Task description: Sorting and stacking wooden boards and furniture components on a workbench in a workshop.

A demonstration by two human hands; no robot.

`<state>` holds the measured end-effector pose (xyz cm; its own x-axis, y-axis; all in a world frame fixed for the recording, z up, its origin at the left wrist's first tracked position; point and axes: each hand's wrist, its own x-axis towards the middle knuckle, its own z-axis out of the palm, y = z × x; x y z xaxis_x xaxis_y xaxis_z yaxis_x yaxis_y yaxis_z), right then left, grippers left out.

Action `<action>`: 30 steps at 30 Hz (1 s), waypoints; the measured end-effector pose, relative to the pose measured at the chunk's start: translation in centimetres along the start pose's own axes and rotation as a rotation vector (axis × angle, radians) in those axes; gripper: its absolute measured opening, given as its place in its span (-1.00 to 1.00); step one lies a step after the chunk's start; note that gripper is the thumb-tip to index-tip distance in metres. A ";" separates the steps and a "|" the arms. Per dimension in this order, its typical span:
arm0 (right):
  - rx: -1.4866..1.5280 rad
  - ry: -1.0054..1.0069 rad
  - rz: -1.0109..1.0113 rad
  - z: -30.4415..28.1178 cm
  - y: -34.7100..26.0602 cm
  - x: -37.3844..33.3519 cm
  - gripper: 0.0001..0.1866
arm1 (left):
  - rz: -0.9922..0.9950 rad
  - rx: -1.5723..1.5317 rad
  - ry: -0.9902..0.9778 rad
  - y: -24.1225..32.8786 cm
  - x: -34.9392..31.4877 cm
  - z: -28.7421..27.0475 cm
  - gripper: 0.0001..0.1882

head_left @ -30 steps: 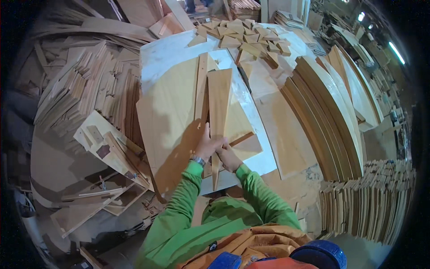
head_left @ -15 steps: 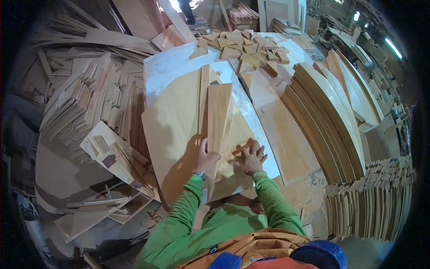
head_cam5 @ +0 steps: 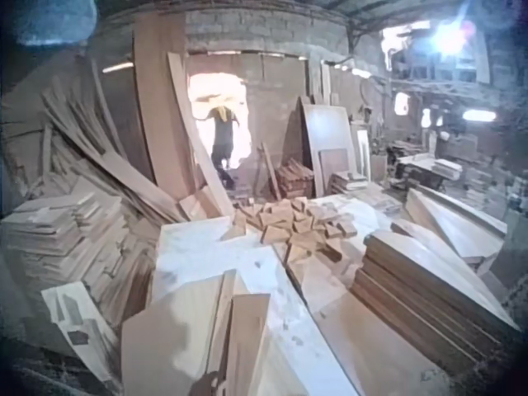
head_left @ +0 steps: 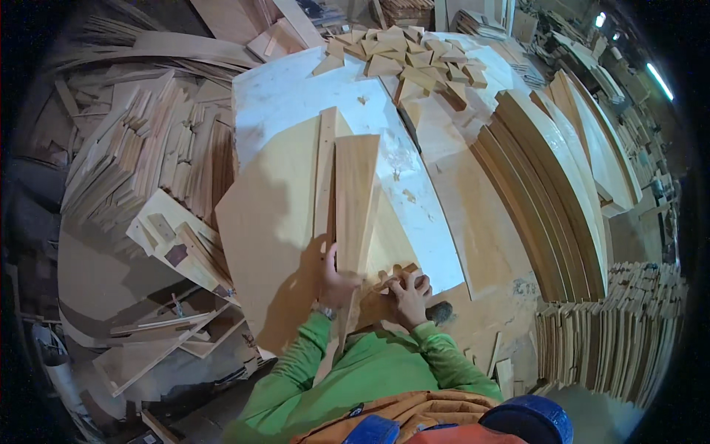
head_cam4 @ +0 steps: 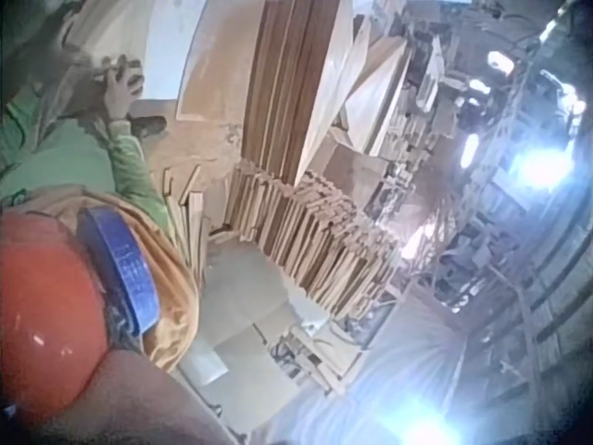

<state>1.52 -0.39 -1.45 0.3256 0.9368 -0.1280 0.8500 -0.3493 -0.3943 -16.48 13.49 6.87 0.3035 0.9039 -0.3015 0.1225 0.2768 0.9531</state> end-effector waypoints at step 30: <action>0.038 0.052 -0.124 -2.6 -1.2 -0.6 -0.52 | 0.563 1.059 0.296 -6.2 12.5 -0.9 -0.31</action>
<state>1.35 -0.61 1.50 0.2407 0.9701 -0.0294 0.8693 -0.2290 -0.4381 -14.28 23.34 -2.78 0.3529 0.8886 0.2931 0.7902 -0.4507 0.4153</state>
